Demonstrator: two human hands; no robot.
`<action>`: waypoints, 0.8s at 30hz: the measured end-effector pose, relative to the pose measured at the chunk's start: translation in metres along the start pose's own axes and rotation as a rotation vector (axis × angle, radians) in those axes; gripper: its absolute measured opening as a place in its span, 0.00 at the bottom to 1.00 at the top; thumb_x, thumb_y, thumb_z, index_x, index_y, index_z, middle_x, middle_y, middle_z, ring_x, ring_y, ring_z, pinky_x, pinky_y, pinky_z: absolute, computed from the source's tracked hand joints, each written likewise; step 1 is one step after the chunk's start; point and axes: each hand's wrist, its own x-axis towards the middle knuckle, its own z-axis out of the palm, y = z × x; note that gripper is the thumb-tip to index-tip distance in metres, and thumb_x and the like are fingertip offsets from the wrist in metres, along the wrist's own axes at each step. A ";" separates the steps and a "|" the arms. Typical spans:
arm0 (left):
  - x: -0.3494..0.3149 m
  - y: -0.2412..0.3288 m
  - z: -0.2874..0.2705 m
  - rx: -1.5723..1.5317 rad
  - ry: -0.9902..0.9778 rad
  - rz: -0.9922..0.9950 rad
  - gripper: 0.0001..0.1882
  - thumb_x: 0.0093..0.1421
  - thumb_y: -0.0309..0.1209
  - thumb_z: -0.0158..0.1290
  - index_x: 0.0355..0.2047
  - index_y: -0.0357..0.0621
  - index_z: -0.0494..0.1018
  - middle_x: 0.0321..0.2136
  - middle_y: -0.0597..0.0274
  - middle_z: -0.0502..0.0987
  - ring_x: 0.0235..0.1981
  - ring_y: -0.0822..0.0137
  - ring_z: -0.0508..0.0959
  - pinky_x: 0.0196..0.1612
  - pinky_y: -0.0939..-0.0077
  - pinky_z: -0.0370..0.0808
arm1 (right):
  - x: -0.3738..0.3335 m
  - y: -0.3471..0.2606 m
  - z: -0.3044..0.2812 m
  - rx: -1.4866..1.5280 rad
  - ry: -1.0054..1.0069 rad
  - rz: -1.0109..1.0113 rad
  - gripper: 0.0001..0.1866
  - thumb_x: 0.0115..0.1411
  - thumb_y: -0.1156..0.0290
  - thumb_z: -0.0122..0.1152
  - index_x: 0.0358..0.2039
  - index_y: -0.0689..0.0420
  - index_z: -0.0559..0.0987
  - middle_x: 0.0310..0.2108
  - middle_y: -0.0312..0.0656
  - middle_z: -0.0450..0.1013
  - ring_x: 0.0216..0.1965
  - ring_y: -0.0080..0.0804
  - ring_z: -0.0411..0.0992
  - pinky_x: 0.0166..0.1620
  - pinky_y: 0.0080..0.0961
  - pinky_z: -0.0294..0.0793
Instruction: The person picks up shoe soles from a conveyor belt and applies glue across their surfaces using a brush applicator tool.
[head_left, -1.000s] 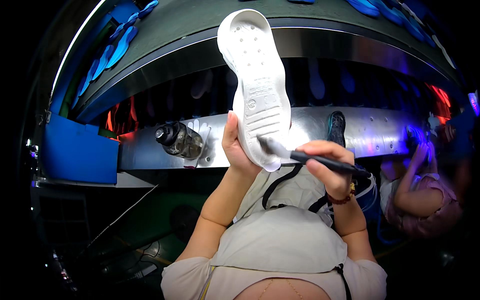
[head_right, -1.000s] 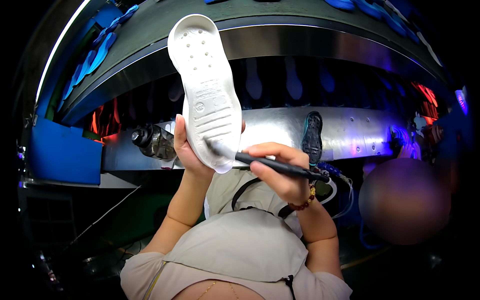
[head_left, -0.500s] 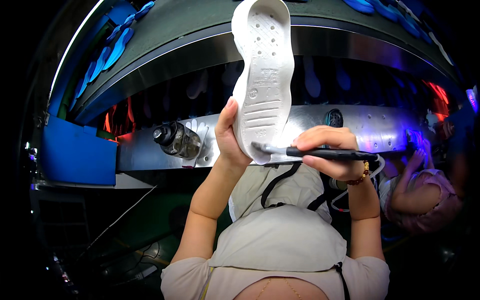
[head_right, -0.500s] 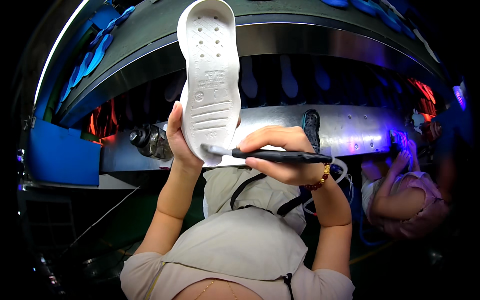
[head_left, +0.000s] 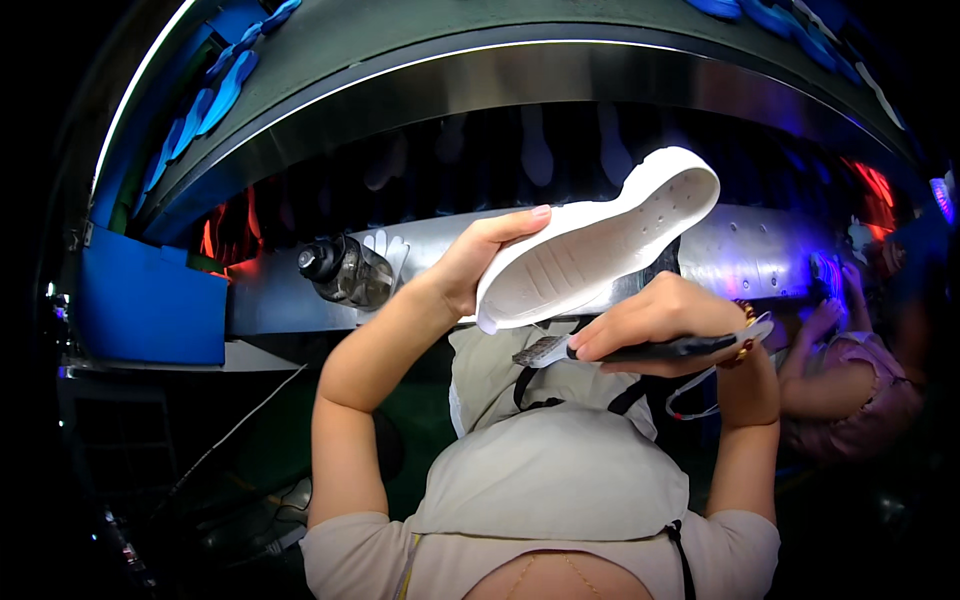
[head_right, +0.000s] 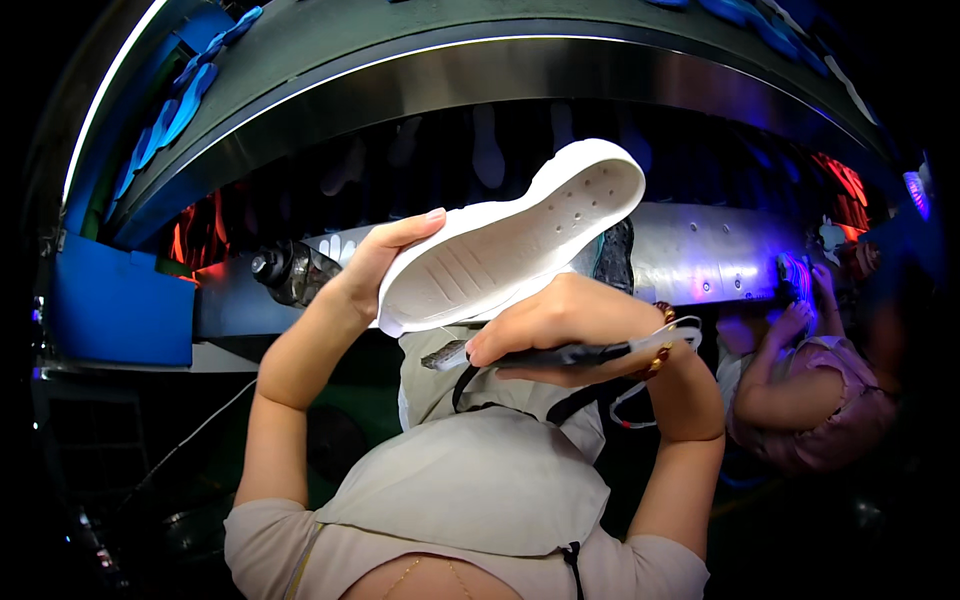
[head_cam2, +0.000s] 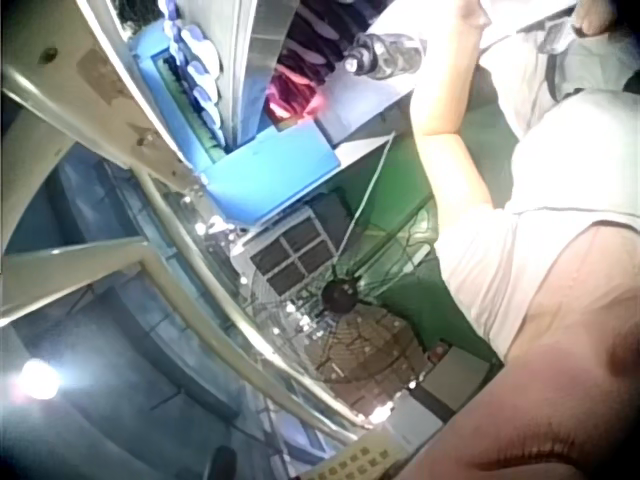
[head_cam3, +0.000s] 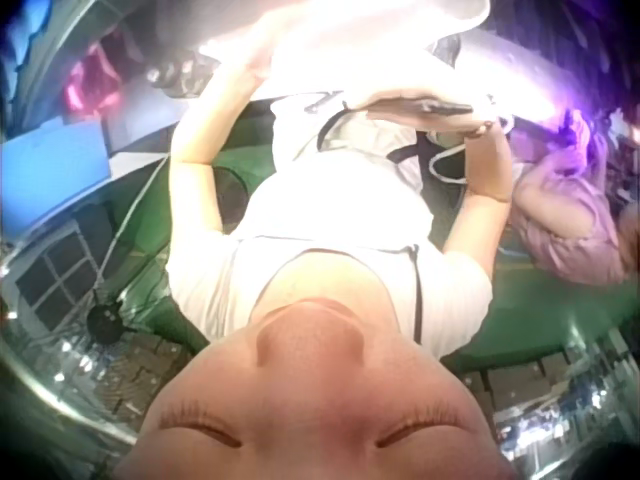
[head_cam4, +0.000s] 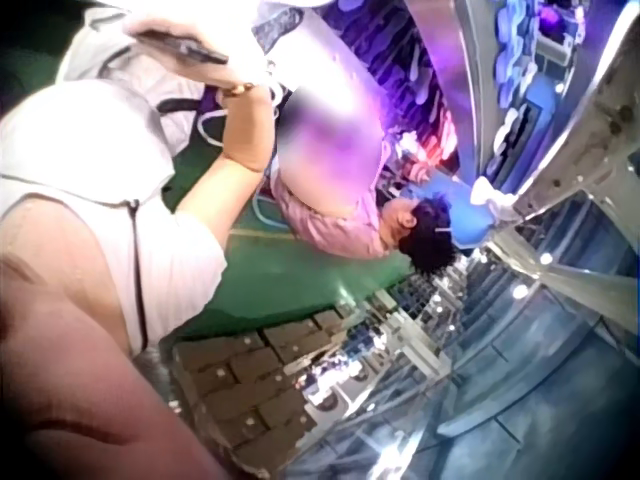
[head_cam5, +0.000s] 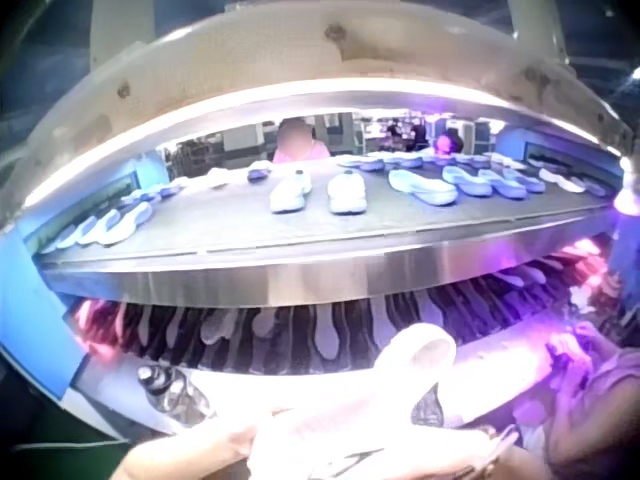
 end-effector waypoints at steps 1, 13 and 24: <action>-0.001 0.000 0.002 -0.008 -0.005 -0.002 0.26 0.56 0.44 0.44 0.47 0.35 0.64 0.36 0.49 0.72 0.34 0.63 0.76 0.37 0.71 0.75 | -0.002 0.000 -0.003 0.042 0.035 -0.021 0.13 0.42 0.80 0.64 0.32 0.59 0.77 0.33 0.43 0.75 0.36 0.35 0.75 0.39 0.25 0.74; -0.012 -0.001 0.006 0.256 0.016 -0.297 0.25 0.57 0.42 0.45 0.46 0.33 0.64 0.40 0.47 0.71 0.35 0.65 0.75 0.35 0.77 0.74 | -0.013 0.012 -0.023 -0.005 -0.139 0.138 0.10 0.47 0.76 0.57 0.33 0.61 0.75 0.33 0.45 0.75 0.36 0.39 0.73 0.38 0.27 0.72; -0.020 -0.002 -0.004 0.268 0.074 -0.260 0.26 0.57 0.43 0.44 0.47 0.32 0.64 0.40 0.48 0.71 0.37 0.65 0.75 0.39 0.74 0.72 | -0.030 0.009 -0.033 -0.174 -0.137 0.196 0.11 0.46 0.77 0.60 0.32 0.59 0.76 0.33 0.44 0.75 0.35 0.37 0.74 0.38 0.27 0.73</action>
